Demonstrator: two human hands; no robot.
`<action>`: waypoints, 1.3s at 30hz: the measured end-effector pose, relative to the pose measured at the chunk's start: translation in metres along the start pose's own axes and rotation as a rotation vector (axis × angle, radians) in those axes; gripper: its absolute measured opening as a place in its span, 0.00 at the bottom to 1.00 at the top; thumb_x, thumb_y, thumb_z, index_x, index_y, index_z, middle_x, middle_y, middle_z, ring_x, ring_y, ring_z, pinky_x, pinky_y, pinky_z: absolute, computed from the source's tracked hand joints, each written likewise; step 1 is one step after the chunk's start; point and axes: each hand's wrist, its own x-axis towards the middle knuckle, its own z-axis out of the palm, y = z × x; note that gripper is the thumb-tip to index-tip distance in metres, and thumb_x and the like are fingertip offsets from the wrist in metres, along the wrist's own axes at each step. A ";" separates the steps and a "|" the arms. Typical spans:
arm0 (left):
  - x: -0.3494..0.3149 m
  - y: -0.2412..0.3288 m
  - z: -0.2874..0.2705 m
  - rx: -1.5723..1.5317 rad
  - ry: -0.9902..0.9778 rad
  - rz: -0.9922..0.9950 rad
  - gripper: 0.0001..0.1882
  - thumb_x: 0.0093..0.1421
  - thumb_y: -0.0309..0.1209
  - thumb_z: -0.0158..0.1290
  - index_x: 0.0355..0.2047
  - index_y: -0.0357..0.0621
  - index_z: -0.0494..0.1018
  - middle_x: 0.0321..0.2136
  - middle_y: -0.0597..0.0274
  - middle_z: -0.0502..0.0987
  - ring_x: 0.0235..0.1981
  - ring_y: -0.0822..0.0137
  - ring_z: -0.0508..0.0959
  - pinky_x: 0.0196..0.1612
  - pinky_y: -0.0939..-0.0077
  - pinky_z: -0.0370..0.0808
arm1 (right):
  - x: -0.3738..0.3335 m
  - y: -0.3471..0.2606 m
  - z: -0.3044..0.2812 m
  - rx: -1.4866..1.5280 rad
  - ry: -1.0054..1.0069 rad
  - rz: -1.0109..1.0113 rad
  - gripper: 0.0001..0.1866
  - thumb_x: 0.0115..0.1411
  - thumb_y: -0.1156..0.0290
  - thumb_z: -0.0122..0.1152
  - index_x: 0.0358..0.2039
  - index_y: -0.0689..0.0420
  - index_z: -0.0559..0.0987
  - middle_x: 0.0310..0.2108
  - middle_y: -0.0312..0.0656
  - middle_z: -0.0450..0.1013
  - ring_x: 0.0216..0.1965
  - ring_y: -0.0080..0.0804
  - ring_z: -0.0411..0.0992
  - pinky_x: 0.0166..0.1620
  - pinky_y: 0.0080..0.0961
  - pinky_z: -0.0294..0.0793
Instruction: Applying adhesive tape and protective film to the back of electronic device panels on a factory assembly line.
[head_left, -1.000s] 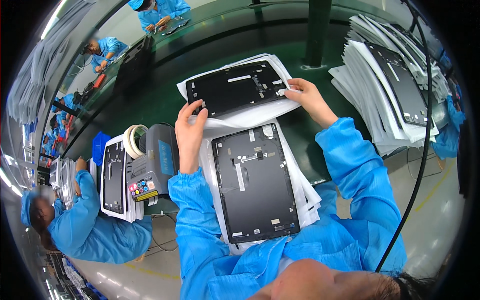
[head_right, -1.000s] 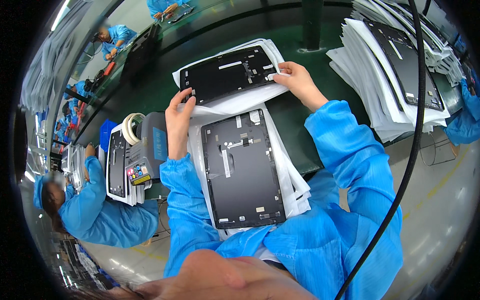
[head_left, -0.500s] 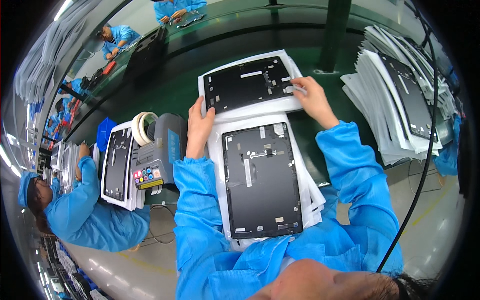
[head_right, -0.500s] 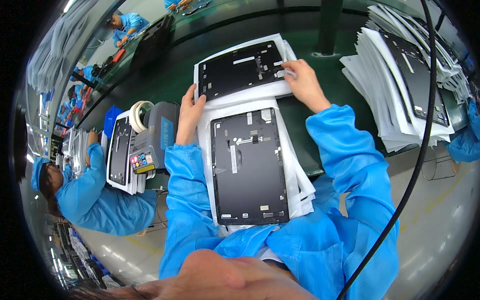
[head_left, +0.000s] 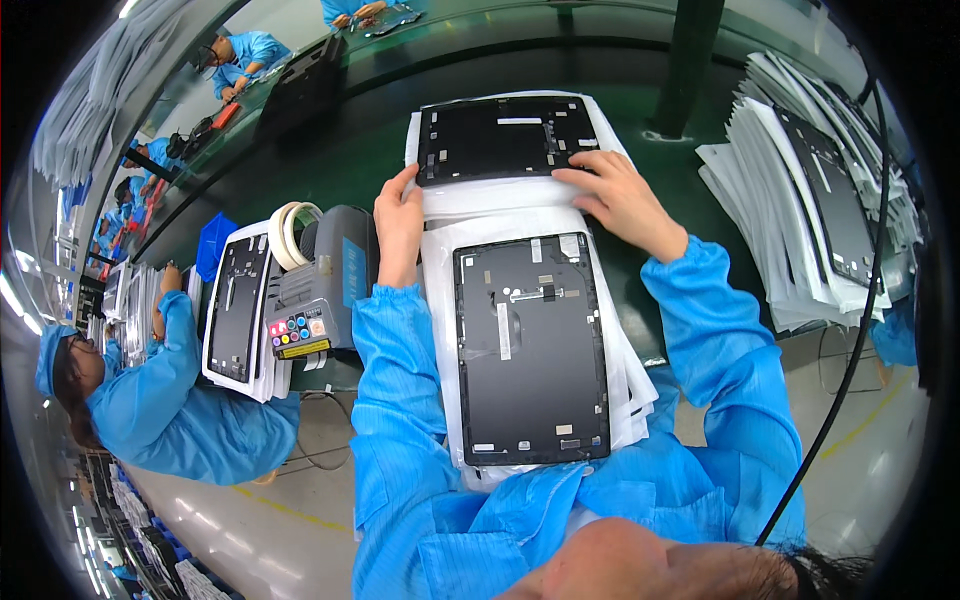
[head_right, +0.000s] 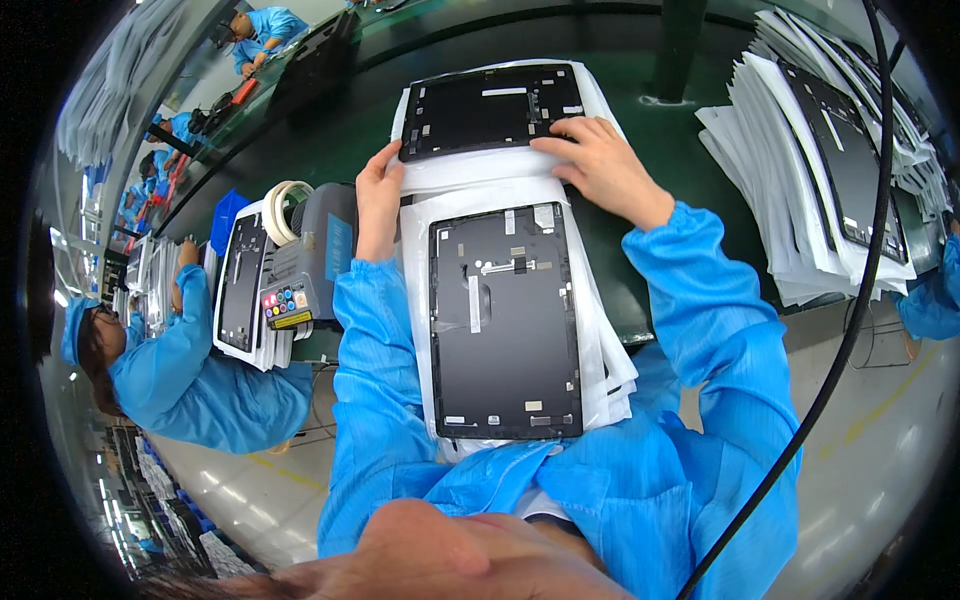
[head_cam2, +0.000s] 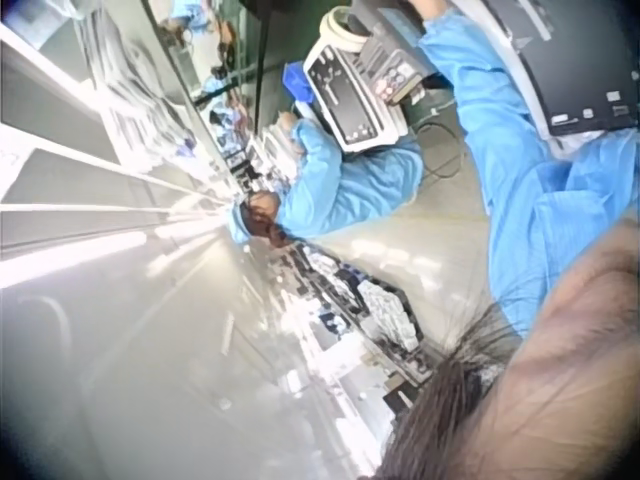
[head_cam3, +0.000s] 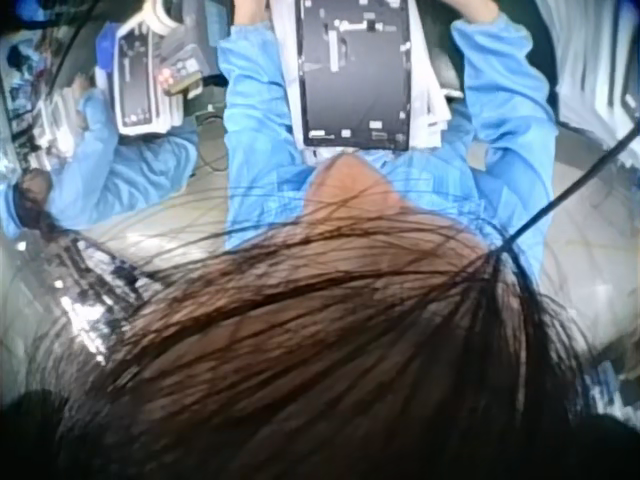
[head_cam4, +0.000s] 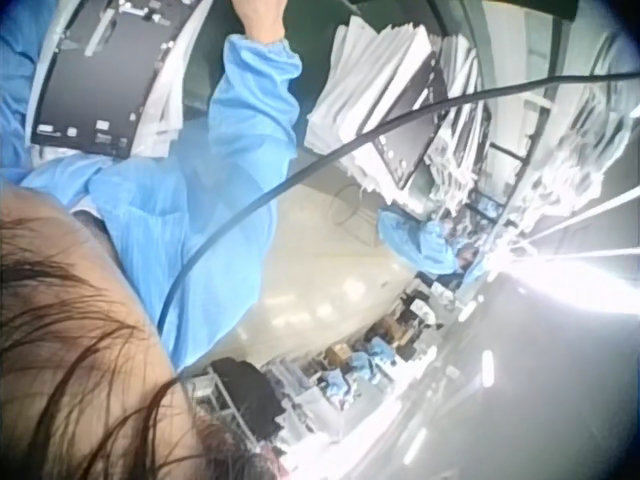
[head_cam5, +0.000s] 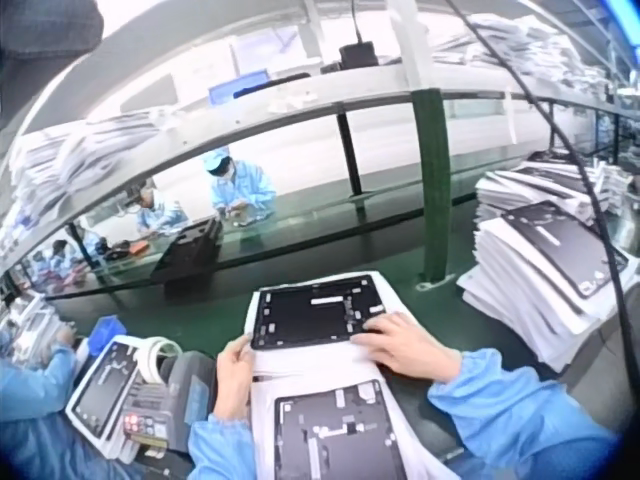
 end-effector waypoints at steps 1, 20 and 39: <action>0.003 -0.001 0.000 0.165 -0.048 0.026 0.19 0.60 0.23 0.48 0.51 0.38 0.73 0.48 0.52 0.76 0.49 0.58 0.76 0.54 0.71 0.69 | 0.003 0.007 0.002 -0.020 0.012 0.009 0.16 0.55 0.69 0.64 0.45 0.51 0.79 0.48 0.41 0.71 0.52 0.40 0.67 0.56 0.33 0.66; -0.100 0.041 -0.031 0.629 -0.040 0.020 0.11 0.56 0.33 0.57 0.36 0.38 0.77 0.29 0.55 0.72 0.34 0.57 0.74 0.38 0.66 0.71 | -0.016 -0.036 -0.011 0.257 0.021 -0.038 0.11 0.55 0.72 0.64 0.39 0.59 0.79 0.39 0.43 0.73 0.44 0.40 0.70 0.47 0.33 0.71; -0.112 0.102 -0.034 -0.671 -0.311 0.088 0.18 0.69 0.40 0.44 0.54 0.46 0.64 0.51 0.55 0.70 0.38 0.79 0.73 0.40 0.83 0.70 | 0.032 -0.030 -0.066 0.618 -0.109 -0.036 0.16 0.53 0.62 0.69 0.32 0.61 0.78 0.22 0.40 0.72 0.24 0.25 0.70 0.28 0.21 0.67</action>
